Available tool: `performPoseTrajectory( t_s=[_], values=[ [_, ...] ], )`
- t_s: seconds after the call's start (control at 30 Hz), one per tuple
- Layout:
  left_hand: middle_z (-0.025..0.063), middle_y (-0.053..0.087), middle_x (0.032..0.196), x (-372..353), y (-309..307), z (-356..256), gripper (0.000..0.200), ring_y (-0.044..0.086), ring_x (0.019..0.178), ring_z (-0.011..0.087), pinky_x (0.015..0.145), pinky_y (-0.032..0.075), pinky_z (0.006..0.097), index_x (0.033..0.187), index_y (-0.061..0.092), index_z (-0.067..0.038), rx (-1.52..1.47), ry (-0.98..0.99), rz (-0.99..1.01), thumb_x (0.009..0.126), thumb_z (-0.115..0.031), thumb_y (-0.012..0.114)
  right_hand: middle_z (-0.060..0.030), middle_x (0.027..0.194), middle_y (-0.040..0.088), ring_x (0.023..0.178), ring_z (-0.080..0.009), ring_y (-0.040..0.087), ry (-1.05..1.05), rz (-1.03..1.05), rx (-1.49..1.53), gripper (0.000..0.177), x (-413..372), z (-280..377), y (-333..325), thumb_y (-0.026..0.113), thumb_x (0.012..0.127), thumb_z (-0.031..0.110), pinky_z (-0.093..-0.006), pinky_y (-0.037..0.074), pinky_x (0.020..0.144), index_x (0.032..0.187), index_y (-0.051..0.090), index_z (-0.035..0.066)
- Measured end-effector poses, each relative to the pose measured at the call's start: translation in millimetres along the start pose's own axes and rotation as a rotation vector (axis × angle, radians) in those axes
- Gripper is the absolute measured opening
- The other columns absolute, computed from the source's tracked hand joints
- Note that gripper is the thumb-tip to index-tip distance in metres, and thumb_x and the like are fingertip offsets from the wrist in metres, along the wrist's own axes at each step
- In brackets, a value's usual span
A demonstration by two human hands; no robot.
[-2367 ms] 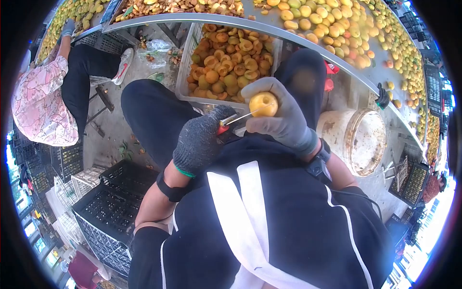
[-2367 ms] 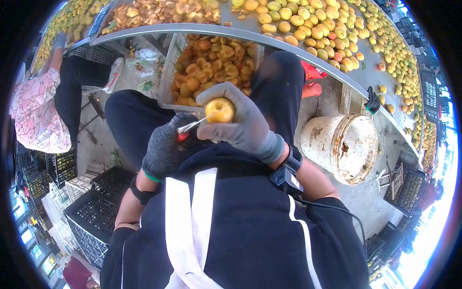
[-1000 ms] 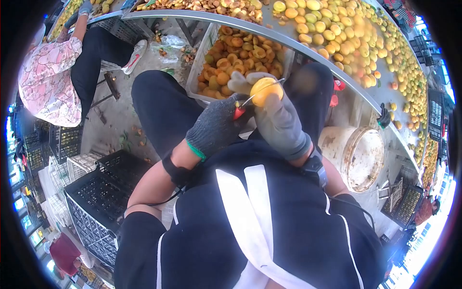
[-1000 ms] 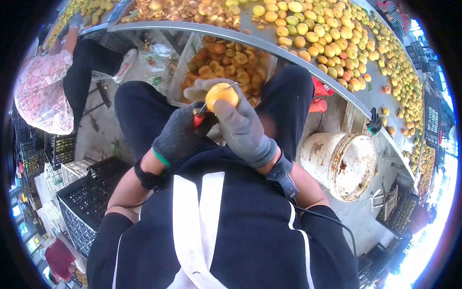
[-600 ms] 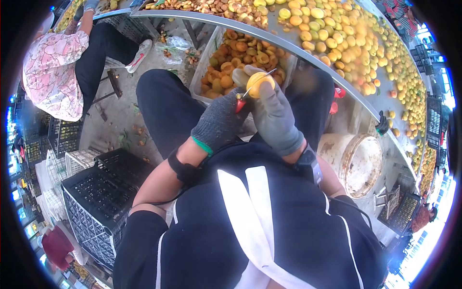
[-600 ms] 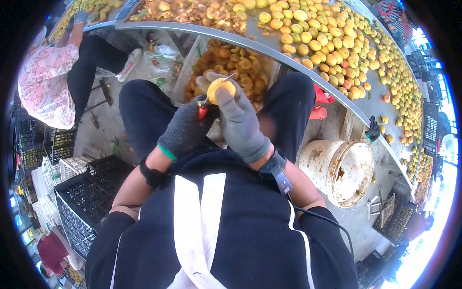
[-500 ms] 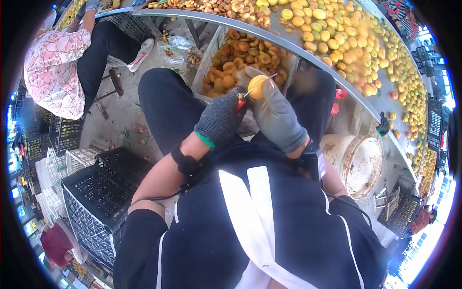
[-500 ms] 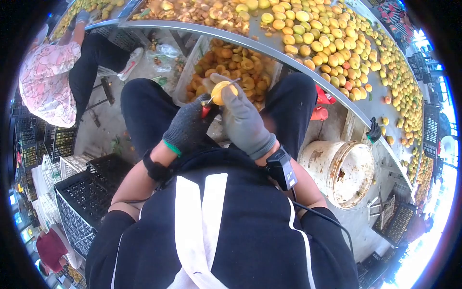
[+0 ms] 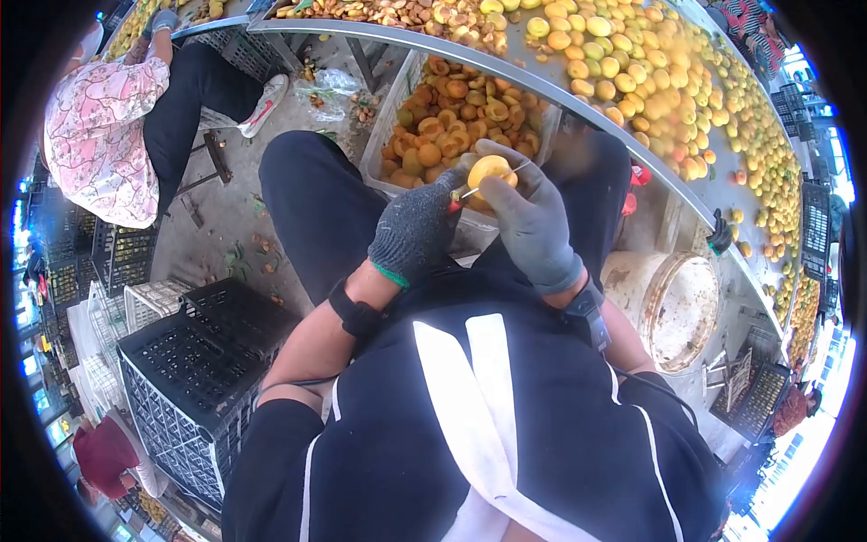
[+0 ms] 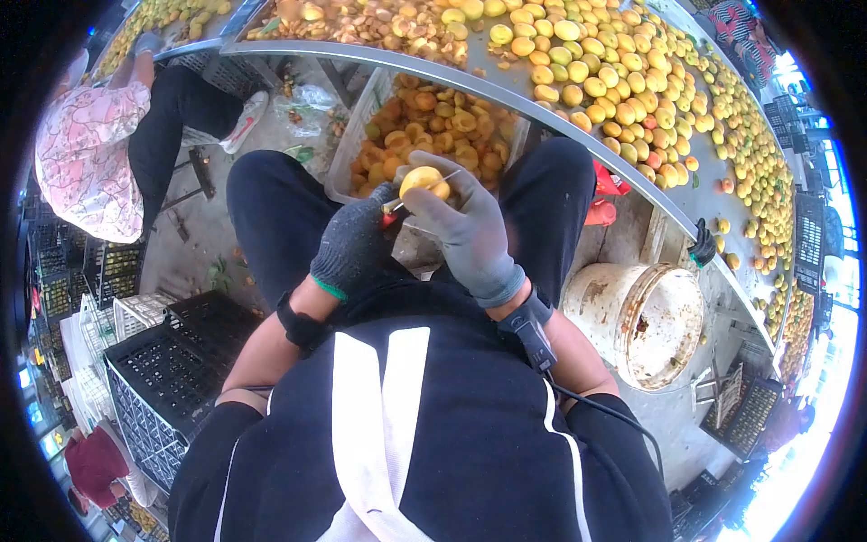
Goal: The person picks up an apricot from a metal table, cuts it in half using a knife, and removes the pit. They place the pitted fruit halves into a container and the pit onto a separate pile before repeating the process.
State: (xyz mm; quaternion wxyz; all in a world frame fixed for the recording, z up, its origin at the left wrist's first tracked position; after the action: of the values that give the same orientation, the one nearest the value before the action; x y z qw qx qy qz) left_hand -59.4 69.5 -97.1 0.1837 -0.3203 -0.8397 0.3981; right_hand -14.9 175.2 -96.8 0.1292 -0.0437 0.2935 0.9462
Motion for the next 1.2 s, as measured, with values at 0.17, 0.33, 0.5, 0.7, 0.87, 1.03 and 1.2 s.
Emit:
performPoseTrajectory(
  t_s=[0.17, 0.33, 0.5, 0.7, 0.87, 1.03, 1.2],
  values=[
    [0.0208, 0.065, 0.079, -5.4, -1.3, -6.5, 0.032, 0.065, 0.077, 0.0368, 0.065, 0.051, 0.0451, 0.116, 0.058, -0.005, -0.143, 0.044, -0.008, 0.088, -0.020, 0.060, -0.0140, 0.123, 0.060, 0.110, -0.0187, 0.059, -0.042, 0.104, -0.090, 0.050, -7.9, 18.6, 15.8, 0.065, 0.089, 0.004, -0.0286, 0.045, 0.099, 0.134, 0.045, -0.003],
    [0.0214, 0.065, 0.081, -4.4, 4.1, -3.1, 0.033, 0.064, 0.077, 0.0381, 0.066, 0.050, 0.0447, 0.113, 0.061, -0.003, -0.193, 0.066, 0.023, 0.088, -0.024, 0.062, -0.0139, 0.125, 0.058, 0.111, -0.0185, 0.058, -0.119, 0.141, -0.153, 0.049, -8.2, 26.9, 21.4, 0.063, 0.087, 0.000, -0.0297, 0.045, 0.099, 0.133, 0.046, -0.003],
    [0.0204, 0.065, 0.084, -6.1, -15.3, -15.5, 0.028, 0.065, 0.078, 0.0364, 0.067, 0.051, 0.0411, 0.106, 0.064, -0.003, -0.243, 0.074, 0.117, 0.088, -0.024, 0.065, -0.0148, 0.123, 0.058, 0.116, -0.0234, 0.058, -0.205, 0.076, -0.370, 0.046, -14.0, 52.3, 26.7, 0.056, 0.088, -0.003, -0.0334, 0.046, 0.100, 0.132, 0.044, -0.003],
    [0.0018, 0.063, 0.104, -16.1, -61.2, -10.7, 0.060, 0.060, 0.085, 0.0100, 0.078, 0.050, 0.0247, 0.138, 0.044, -0.002, -0.566, 0.018, 0.021, 0.083, -0.001, 0.069, -0.0099, 0.117, 0.057, 0.106, -0.0165, 0.060, -0.191, -0.049, -0.492, 0.047, -7.9, 56.8, -4.7, 0.059, 0.082, -0.007, -0.0272, 0.046, 0.095, 0.127, 0.047, -0.002],
    [0.0081, 0.060, 0.111, -0.1, -53.2, -20.5, 0.072, 0.061, 0.091, 0.0147, 0.082, 0.050, 0.0311, 0.129, 0.049, -0.008, -0.596, 0.042, -0.063, 0.069, -0.022, 0.086, -0.0115, 0.109, 0.060, 0.100, -0.0180, 0.062, -0.490, 0.023, -0.879, 0.048, -21.9, 64.3, 29.1, 0.072, 0.075, 0.001, -0.0265, 0.048, 0.086, 0.118, 0.051, 0.004],
    [0.0084, 0.060, 0.114, 3.1, -39.4, -14.4, 0.069, 0.062, 0.096, 0.0166, 0.086, 0.050, 0.0316, 0.128, 0.050, -0.007, -0.790, -0.017, -0.041, 0.070, -0.020, 0.085, -0.0115, 0.107, 0.061, 0.096, -0.0218, 0.065, -0.461, 0.062, -0.928, 0.051, -33.9, 57.8, 36.8, 0.077, 0.074, 0.003, -0.0279, 0.050, 0.084, 0.118, 0.052, 0.005],
    [0.0083, 0.063, 0.109, 2.7, -44.3, -25.6, 0.057, 0.062, 0.097, 0.0160, 0.085, 0.051, 0.0311, 0.124, 0.055, -0.005, -0.773, 0.093, -0.134, 0.074, -0.017, 0.081, -0.0112, 0.125, 0.054, 0.115, -0.0156, 0.054, -0.324, 0.138, -0.757, 0.050, -27.2, 40.8, 40.6, 0.053, 0.080, -0.012, -0.0279, 0.043, 0.099, 0.128, 0.046, -0.001]
  ],
)
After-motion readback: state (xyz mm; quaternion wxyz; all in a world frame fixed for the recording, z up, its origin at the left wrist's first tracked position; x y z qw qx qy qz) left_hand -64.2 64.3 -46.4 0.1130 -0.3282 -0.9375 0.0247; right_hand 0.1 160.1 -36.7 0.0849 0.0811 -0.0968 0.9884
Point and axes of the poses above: each hand's wrist, its own x-axis towards the middle knuckle, its own y-axis out of the palm, z = x × y, the point moved 10 cm from there along x, towards the middle knuckle
